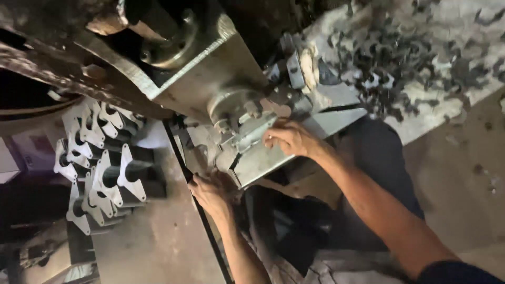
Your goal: Operating a power press machine to punch or form metal components from small metal plates.
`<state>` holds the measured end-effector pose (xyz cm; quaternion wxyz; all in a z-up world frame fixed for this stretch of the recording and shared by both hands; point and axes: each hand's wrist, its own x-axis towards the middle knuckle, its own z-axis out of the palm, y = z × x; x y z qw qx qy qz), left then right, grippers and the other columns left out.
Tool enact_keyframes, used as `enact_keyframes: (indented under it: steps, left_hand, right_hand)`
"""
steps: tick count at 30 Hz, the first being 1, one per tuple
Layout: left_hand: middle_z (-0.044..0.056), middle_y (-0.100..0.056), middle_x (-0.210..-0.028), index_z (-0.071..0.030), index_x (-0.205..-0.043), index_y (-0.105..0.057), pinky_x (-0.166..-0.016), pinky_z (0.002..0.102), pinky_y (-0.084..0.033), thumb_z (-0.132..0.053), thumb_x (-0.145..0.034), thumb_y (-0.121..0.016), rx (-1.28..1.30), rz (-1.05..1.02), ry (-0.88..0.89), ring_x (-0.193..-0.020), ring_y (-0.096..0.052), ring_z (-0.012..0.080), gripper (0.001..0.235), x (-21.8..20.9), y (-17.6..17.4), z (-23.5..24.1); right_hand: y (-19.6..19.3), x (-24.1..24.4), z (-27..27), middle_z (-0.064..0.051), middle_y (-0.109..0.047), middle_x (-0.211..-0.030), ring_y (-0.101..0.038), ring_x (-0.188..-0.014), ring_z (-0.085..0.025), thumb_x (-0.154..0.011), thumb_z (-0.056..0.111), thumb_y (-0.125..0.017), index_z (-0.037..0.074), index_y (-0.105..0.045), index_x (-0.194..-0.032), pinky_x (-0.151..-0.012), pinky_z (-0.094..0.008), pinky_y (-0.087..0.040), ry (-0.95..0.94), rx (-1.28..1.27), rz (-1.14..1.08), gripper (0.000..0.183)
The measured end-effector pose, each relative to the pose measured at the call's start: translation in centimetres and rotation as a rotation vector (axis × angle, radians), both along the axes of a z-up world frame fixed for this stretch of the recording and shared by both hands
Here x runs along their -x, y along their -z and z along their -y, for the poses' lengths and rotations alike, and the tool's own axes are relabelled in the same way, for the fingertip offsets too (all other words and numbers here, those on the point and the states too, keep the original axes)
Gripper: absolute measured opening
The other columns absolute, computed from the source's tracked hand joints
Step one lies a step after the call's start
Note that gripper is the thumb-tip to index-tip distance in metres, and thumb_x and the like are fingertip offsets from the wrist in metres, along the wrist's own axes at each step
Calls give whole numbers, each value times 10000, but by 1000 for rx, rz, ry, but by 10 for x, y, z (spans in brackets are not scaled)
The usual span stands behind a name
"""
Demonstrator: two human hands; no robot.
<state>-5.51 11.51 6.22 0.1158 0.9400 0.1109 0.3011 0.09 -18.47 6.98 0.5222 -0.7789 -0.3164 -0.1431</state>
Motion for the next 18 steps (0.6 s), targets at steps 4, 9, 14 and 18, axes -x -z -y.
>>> enact_keyframes:
  steps: [4, 9, 14, 18]
  left_hand:
    - [255, -699, -855, 6, -900, -732, -740, 552, -526, -492, -934, -731, 142, -211, 22, -820, -661, 468, 499, -20, 37, -45]
    - [267, -696, -763, 40, -758, -673, -664, 534, -556, -599, -861, -740, 51, -263, -196, -747, -703, 461, 651, -34, 88, -69]
    - [237, -711, -780, 5, -784, -668, -662, 524, -543, -455, -924, -703, 98, -141, -82, -737, -691, 434, 482, -13, 35, -29]
    - [205, -685, -681, 37, -943, -658, -534, 410, -450, -301, -973, -710, 529, -262, -53, -526, -594, 298, 343, 24, -48, 35]
  right_hand:
    - [-4, -2, 4, -47, -750, -916, -700, -921, -272, -853, -13, -634, 84, -680, -1012, -847, -415, -552, 47, 33, 142, 192]
    - [-26, 15, 4, -201, -685, -1101, -658, -993, -380, -836, 211, -819, -3, -635, -1239, -839, -441, -527, 251, 22, -53, 492]
    - [-70, 24, 13, -228, -646, -1231, -605, -1165, -395, -851, 200, -797, -53, -599, -1276, -1013, -467, -487, 431, 145, 254, 533]
    - [-36, 9, 21, -170, -680, -1232, -616, -1210, -349, -879, 74, -724, 13, -652, -1160, -1044, -464, -515, 496, 432, 327, 296]
